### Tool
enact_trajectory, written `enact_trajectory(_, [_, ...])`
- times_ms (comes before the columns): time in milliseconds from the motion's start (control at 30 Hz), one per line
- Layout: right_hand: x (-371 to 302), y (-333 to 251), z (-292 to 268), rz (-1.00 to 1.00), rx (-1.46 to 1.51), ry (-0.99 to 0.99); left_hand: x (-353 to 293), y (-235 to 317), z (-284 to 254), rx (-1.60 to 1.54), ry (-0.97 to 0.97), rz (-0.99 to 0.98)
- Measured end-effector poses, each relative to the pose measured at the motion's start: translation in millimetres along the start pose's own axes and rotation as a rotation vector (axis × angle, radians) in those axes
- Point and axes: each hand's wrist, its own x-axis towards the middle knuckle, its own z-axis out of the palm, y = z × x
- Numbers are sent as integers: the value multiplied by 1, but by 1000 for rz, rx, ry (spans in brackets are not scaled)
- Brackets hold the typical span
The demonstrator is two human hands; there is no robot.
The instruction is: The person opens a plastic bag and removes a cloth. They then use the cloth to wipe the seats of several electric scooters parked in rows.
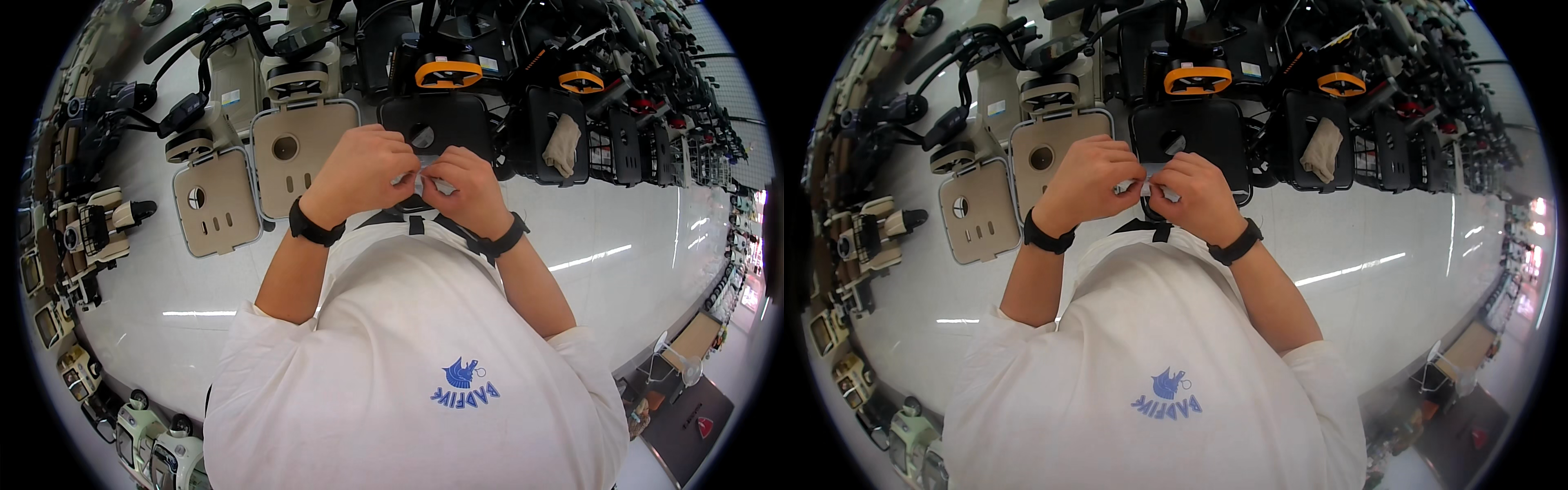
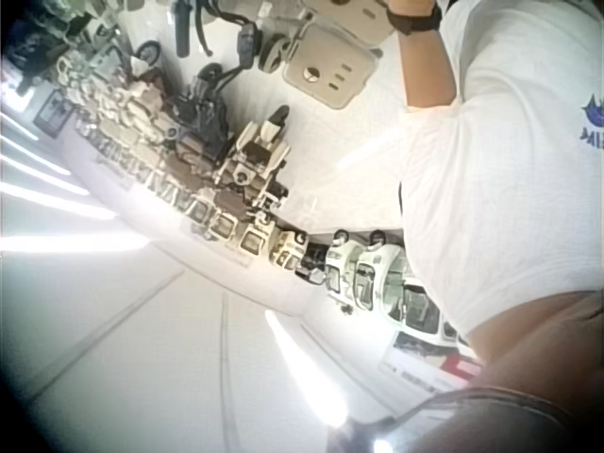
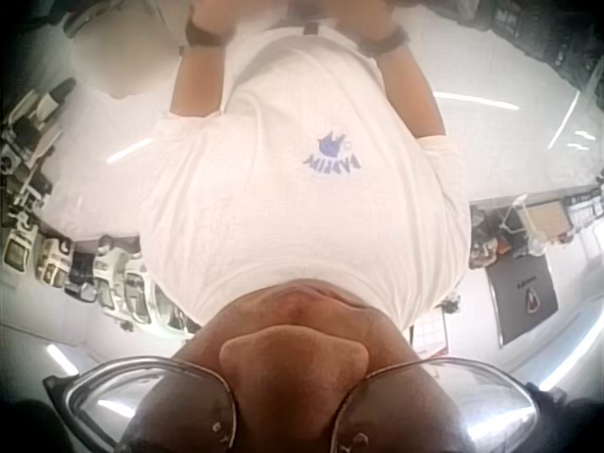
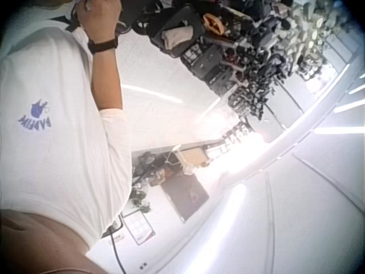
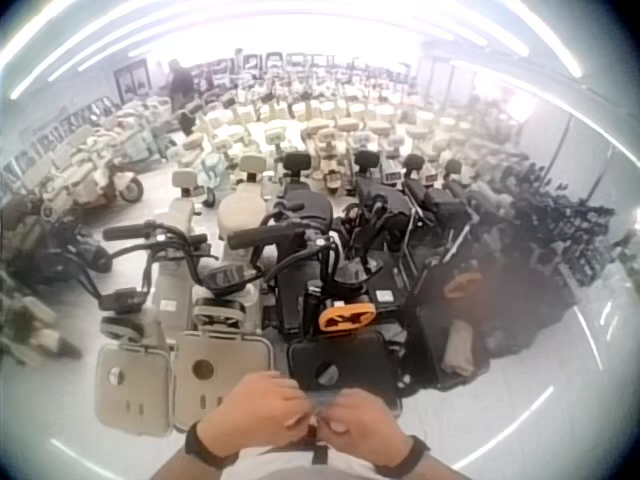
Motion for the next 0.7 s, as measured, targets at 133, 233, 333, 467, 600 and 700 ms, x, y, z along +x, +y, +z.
enact_trajectory(133, [2,-1,-2,-12,14,-2,0,-1,2,-7,10,16])
enact_trajectory(233, [2,-2,-1,10,31,-2,0,-2,3,-11,16,23])
enact_trajectory(333, [2,-1,0,59,52,19,0,-3,1,-20,23,9])
enact_trajectory(467, [2,1,-3,130,74,17,-1,-7,-8,-43,67,-12])
enact_trajectory(600, [4,-2,-1,166,139,21,-2,-11,-11,-54,60,-16])
enact_trajectory(700, [6,-6,5,177,177,52,-2,-12,-7,-35,34,13])
